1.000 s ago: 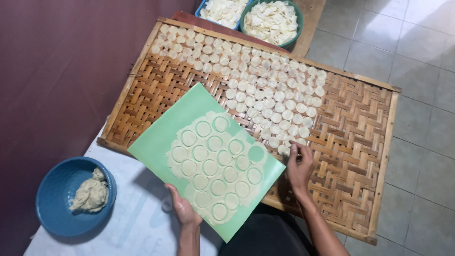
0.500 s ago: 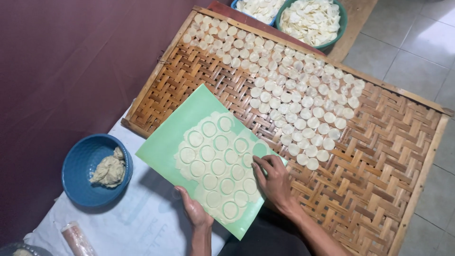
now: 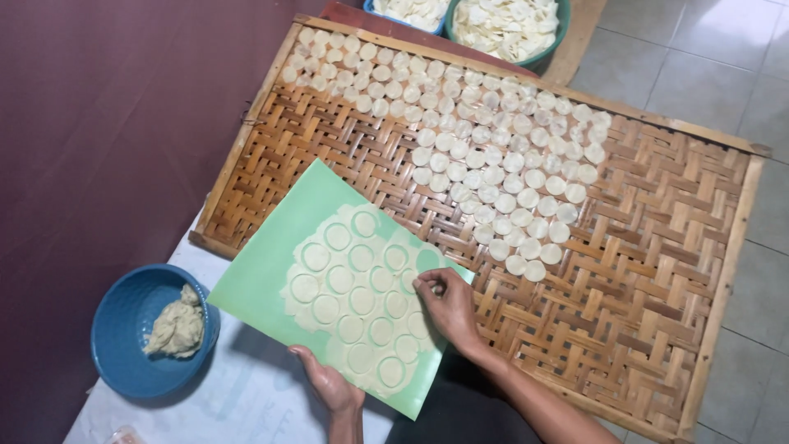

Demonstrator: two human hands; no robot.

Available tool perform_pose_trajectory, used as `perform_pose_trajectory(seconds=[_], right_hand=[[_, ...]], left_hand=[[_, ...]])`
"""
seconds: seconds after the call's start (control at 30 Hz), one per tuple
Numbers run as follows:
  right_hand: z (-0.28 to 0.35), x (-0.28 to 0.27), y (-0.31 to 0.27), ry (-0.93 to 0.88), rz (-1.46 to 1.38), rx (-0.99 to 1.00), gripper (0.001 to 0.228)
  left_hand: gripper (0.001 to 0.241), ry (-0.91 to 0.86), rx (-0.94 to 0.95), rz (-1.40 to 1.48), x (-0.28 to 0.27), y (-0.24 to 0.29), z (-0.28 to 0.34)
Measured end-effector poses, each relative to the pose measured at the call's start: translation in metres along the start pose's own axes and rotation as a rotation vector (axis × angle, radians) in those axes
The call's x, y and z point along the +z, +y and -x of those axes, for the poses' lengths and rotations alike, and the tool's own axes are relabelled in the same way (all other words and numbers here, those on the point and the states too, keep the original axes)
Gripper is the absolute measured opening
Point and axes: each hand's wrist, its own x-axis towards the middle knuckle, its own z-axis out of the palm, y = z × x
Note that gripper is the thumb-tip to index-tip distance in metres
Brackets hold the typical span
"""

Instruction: Picking up circular dough cutouts and placing them on a drying rack, then rolling out new dough with a rolling pin.

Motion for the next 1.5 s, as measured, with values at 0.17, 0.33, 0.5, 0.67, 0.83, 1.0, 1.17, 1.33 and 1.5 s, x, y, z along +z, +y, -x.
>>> perform_pose_trajectory(seconds=[0.17, 0.33, 0.5, 0.67, 0.83, 1.0, 1.17, 1.33, 1.5], right_hand=[[0.013, -0.001, -0.003, 0.020, -0.122, -0.185, 0.011], [0.008, -0.025, 0.030, 0.076, -0.261, -0.129, 0.033], [0.009, -0.063, 0.083, 0.256, 0.155, -0.145, 0.017], [0.004, -0.076, 0.083, 0.391, 0.312, -0.238, 0.013], [-0.010, -0.078, 0.078, 0.461, 0.407, -0.239, 0.014], [-0.014, -0.083, 0.082, 0.454, 0.470, -0.390, 0.016], [-0.011, -0.074, 0.046, 0.387, 0.400, -0.424, 0.021], [-0.017, -0.037, -0.015, 0.134, 0.231, -0.542, 0.020], [-0.028, -0.008, -0.037, 0.123, 0.455, -0.619, 0.023]], left_hand=[[0.092, 0.010, 0.008, -0.022, -0.001, -0.003, -0.004], [0.094, -0.023, -0.035, 0.000, -0.010, -0.011, -0.005], [0.093, -0.011, -0.071, -0.018, -0.011, -0.007, -0.009], [0.092, -0.001, -0.059, -0.034, -0.013, -0.014, -0.019], [0.088, -0.005, -0.042, -0.016, -0.007, -0.010, -0.021], [0.095, -0.076, -0.084, 0.007, -0.001, -0.005, -0.021], [0.091, -0.046, -0.083, 0.105, 0.003, 0.000, -0.021], [0.093, -0.063, -0.049, 0.089, 0.006, 0.000, -0.016], [0.084, 0.015, -0.102, 0.152, 0.014, 0.001, -0.013]])
